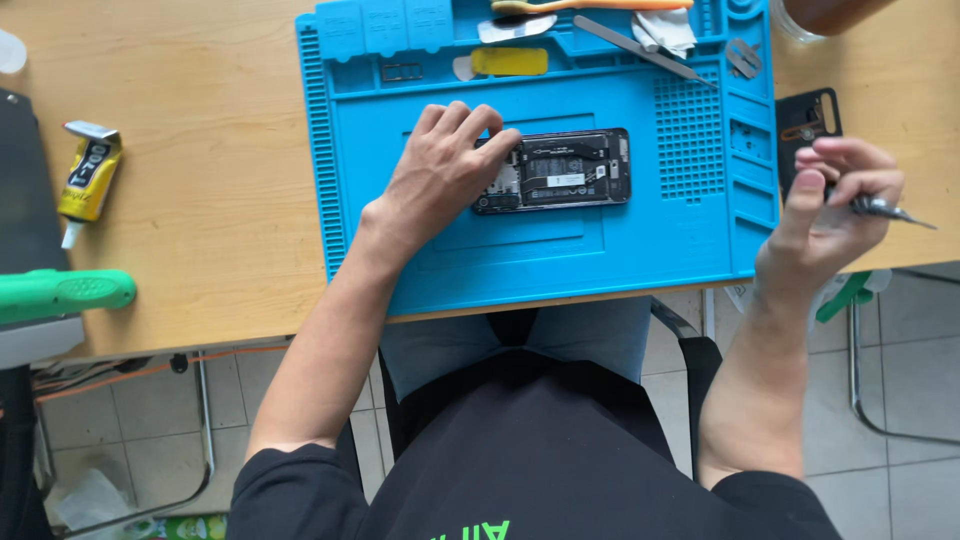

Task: The person disassembles a smartphone on a blue work mat, using a screwdriver to remove screws and tweezers to lift and remove internal components. They wipe the device with a cloth and continue to manipulate the internal parts with their hands and tools.

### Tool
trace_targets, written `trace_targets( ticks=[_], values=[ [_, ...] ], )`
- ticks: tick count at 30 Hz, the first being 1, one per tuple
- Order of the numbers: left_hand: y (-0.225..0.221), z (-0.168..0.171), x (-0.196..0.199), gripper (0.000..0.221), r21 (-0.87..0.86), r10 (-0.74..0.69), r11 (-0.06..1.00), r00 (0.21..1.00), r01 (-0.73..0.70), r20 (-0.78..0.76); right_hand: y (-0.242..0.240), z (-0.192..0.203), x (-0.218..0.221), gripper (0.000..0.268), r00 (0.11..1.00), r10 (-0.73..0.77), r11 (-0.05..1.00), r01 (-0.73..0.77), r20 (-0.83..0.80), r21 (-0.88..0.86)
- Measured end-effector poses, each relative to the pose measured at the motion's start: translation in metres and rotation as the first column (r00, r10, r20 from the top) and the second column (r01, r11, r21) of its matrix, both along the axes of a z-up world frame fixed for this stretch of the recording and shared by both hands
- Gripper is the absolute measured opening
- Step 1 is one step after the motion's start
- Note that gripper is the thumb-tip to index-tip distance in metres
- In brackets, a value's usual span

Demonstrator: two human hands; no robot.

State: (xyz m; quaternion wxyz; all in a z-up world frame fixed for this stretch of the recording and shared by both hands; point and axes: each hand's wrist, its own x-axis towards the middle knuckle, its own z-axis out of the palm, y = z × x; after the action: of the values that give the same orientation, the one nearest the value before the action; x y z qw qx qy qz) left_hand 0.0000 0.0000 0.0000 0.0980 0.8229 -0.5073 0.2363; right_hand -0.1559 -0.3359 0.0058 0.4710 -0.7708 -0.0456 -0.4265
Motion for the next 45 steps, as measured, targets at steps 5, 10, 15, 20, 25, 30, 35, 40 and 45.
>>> trace_targets(
  ticks=[5, 10, 15, 20, 25, 30, 35, 40, 45],
  values=[
    [-0.009, 0.013, 0.0, 0.013, 0.213, 0.04, 0.975, 0.995, -0.059, 0.093, -0.047, -0.021, -0.04, 0.025, 0.975, -0.19, 0.978, 0.178, -0.118, -0.107],
    [-0.018, 0.017, 0.006, 0.013, 0.341, 0.041, 0.939, 0.998, -0.052, 0.04, -0.077, -0.041, -0.062, 0.03, 0.829, -0.367, 0.905, 0.214, -0.422, -0.367],
    [-0.027, 0.014, 0.008, 0.014, 0.372, 0.033, 0.926, 0.996, -0.06, 0.077, -0.068, -0.044, -0.053, 0.03, 0.822, -0.34, 0.919, 0.186, -0.457, -0.348],
    [-0.038, 0.008, 0.009, 0.015, 0.224, 0.083, 0.97, 0.995, -0.093, 0.053, -0.056, -0.042, -0.047, 0.024, 0.926, -0.29, 0.942, 0.232, -0.241, -0.242],
    [-0.093, 0.013, 0.008, 0.014, 0.164, -0.002, 0.984, 0.928, 0.068, -0.374, -0.07, -0.074, -0.051, 0.026, 0.92, -0.372, 0.928, 0.373, -0.121, -0.017],
    [-0.194, -0.004, 0.014, 0.009, 0.018, -0.252, 0.966, 0.951, 0.259, -0.178, -0.076, -0.081, -0.055, 0.025, 0.912, -0.393, 0.916, 0.399, -0.113, 0.035],
    [-0.271, -0.046, 0.03, 0.031, 0.064, -0.244, 0.967, 0.968, 0.247, -0.049, -0.075, -0.08, -0.056, 0.027, 0.864, -0.437, 0.896, 0.443, -0.251, -0.036],
    [-0.27, -0.052, 0.035, 0.033, 0.06, -0.275, 0.955, 0.942, 0.291, -0.191, -0.072, -0.069, -0.058, 0.02, 0.831, -0.472, 0.881, 0.459, -0.294, -0.118],
    [-0.223, -0.008, 0.03, 0.022, 0.007, -0.257, 0.964, 0.935, 0.267, -0.243, -0.077, -0.077, -0.06, 0.017, 0.839, -0.451, 0.892, 0.43, -0.304, -0.137]
  ],
)
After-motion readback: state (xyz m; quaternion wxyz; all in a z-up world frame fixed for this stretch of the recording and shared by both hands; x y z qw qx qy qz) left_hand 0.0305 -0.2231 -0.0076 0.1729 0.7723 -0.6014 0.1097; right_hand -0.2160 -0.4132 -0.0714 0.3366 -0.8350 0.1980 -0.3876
